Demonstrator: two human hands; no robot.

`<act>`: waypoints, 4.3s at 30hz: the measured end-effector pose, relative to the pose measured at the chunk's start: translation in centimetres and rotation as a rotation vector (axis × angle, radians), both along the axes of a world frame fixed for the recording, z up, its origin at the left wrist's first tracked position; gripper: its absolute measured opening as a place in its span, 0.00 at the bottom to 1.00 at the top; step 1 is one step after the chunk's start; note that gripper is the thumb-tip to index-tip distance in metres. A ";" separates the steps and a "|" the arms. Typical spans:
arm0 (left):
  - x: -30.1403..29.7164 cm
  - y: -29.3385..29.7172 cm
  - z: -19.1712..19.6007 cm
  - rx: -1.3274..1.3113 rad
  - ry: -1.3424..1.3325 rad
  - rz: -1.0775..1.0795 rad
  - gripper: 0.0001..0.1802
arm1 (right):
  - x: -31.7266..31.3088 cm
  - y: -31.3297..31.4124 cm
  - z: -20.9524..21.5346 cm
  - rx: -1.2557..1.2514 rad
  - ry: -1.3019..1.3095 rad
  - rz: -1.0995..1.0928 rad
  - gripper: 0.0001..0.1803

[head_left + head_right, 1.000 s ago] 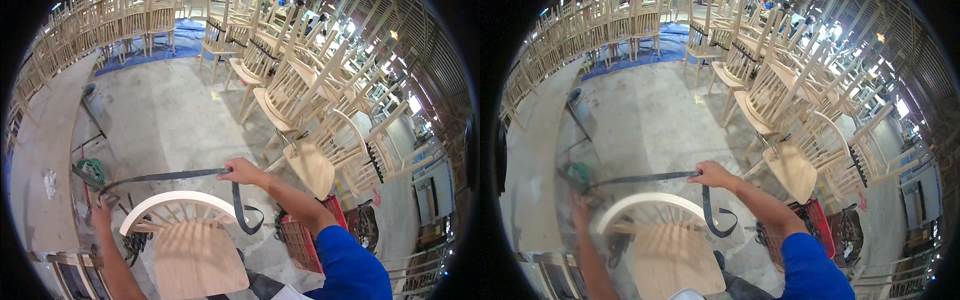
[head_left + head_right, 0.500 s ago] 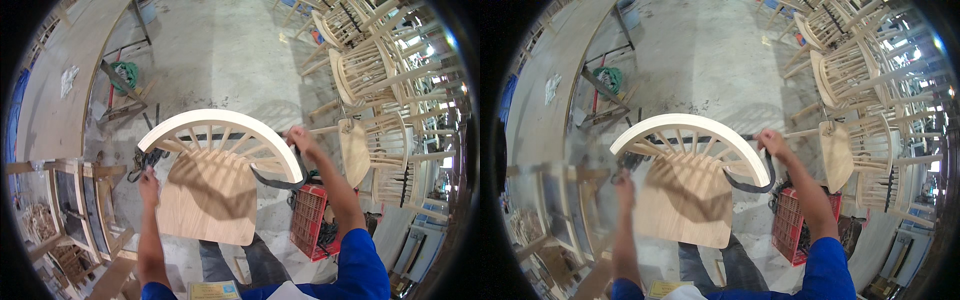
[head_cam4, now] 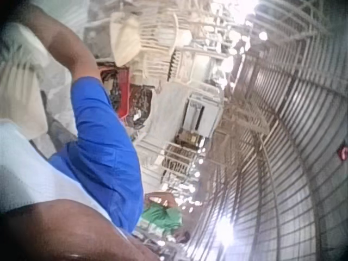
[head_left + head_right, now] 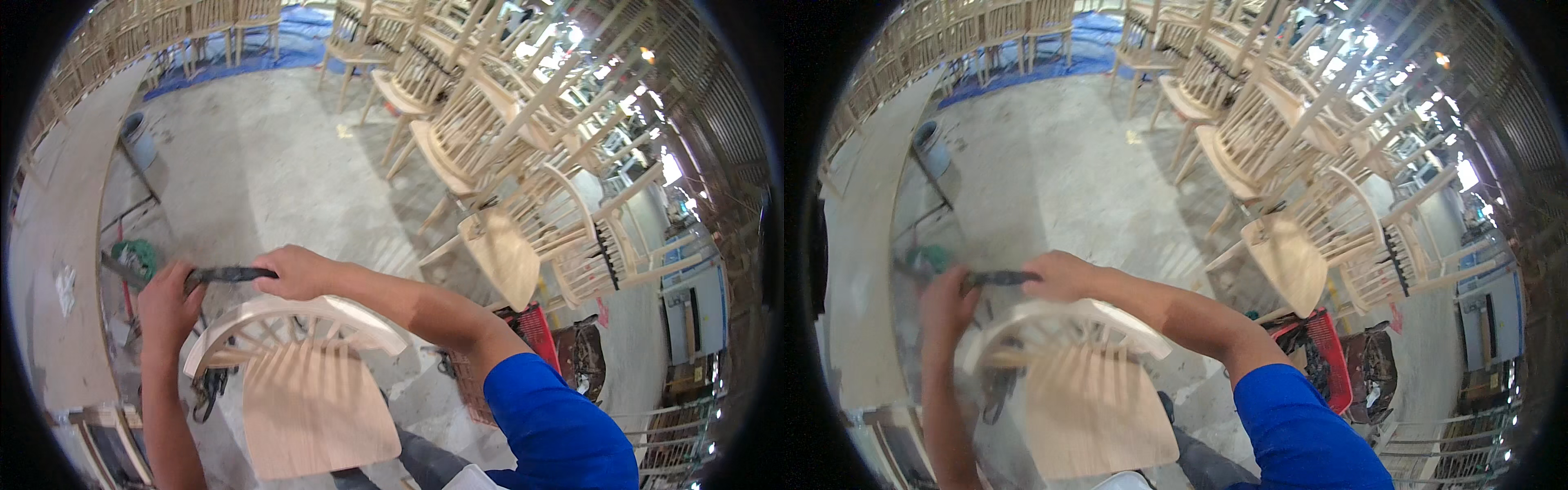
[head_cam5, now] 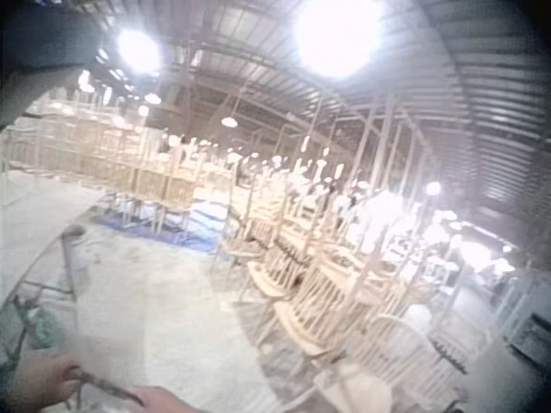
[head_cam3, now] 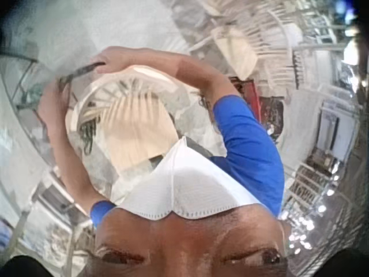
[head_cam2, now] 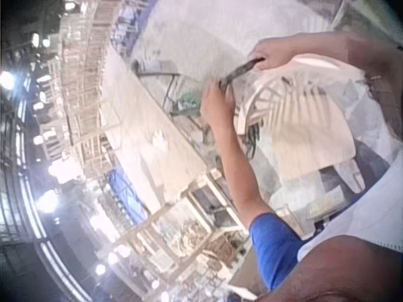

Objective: The person wipes the legs and frame of a wooden chair with a white cloth, then attaches a black strap to the chair back and continues wiping the seat and legs. The chair is handled one at a time in a workshop setting.

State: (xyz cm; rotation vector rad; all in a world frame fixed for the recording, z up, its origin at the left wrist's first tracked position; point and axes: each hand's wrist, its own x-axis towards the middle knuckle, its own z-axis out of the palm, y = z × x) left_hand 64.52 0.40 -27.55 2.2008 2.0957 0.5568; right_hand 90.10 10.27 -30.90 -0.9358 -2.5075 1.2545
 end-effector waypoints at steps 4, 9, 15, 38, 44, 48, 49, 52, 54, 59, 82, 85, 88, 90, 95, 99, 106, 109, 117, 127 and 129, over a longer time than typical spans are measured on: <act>-5.4 -1.0 -8.3 -0.115 0.076 0.135 0.17 | 7.4 2.8 -3.9 0.314 -0.249 -0.035 0.13; -8.6 -8.9 -19.2 -0.421 0.078 0.259 0.24 | 18.6 1.0 -13.3 0.282 -0.505 -0.218 0.13; 8.6 -24.0 -26.7 -0.508 -0.694 0.721 0.23 | 25.3 -18.7 -23.5 -0.005 -0.594 -0.424 0.25; 7.4 -27.3 -19.7 -0.660 -1.848 0.550 0.12 | -3.0 -28.6 -12.3 -0.321 -0.296 -0.127 0.28; 5.1 -28.2 -20.1 -0.730 -1.910 0.550 0.11 | -5.2 -31.7 -12.8 -0.185 -0.386 0.065 0.26; 4.3 -28.2 -22.1 -0.753 -1.965 0.517 0.12 | -5.6 -28.5 -7.2 -0.314 -0.578 0.083 0.23; 3.9 -28.5 -22.1 -0.749 -1.963 0.523 0.12 | -6.2 -27.4 -4.9 -0.370 -0.653 0.067 0.22; 4.3 -28.3 -21.5 -0.783 -2.052 0.490 0.11 | -2.6 -25.7 -9.0 0.370 -0.095 -0.030 0.19; 4.4 -27.9 -21.2 -0.811 -2.067 0.470 0.10 | -0.7 -24.6 -11.7 0.107 -0.330 0.234 0.17; 3.5 -30.3 -22.0 -0.704 -1.968 0.617 0.08 | -0.6 -26.8 -13.1 0.009 -0.291 0.415 0.16; -1.4 -34.0 -19.9 -0.095 -2.063 0.779 0.22 | -10.2 -28.4 -10.2 -0.308 -0.176 -0.182 0.13; -0.2 -32.2 -20.4 -0.268 -1.967 0.701 0.21 | -9.4 -28.5 -10.7 -0.331 -0.202 -0.100 0.12; 0.9 -30.9 -20.7 -0.404 -1.906 0.632 0.20 | -8.9 -28.6 -11.1 -0.227 -0.161 -0.078 0.11; 1.7 -29.8 -20.2 -0.494 -1.921 0.584 0.20 | -8.4 -28.9 -13.1 0.084 0.086 -0.167 0.11; 2.9 -28.8 -21.1 -0.564 -2.124 0.411 0.23 | -8.0 -27.8 -15.9 -0.129 0.020 -0.352 0.13; 4.9 -27.2 -19.8 -0.581 -2.285 0.676 0.27 | -7.6 -26.0 -16.3 -0.163 0.076 -0.449 0.13; 7.1 -26.5 -20.6 -0.528 -2.565 0.579 0.25 | -5.8 -27.0 -17.6 -0.904 0.299 -0.587 0.16; 8.0 -24.4 -21.6 -0.522 -2.321 0.957 0.27 | -5.7 -26.6 -17.6 -1.042 0.282 -0.557 0.15; 7.3 -24.4 -20.1 -0.163 -1.590 1.087 0.27 | -4.9 -26.6 -18.0 -0.225 -0.025 -0.501 0.17; 6.7 -27.2 -20.1 -0.648 -2.083 0.697 0.11 | -2.9 -26.2 -17.4 -0.296 0.096 -0.614 0.14; 6.0 -28.4 -21.1 -0.589 -2.125 0.691 0.12 | -2.3 -24.9 -14.0 -0.350 -0.077 -0.531 0.14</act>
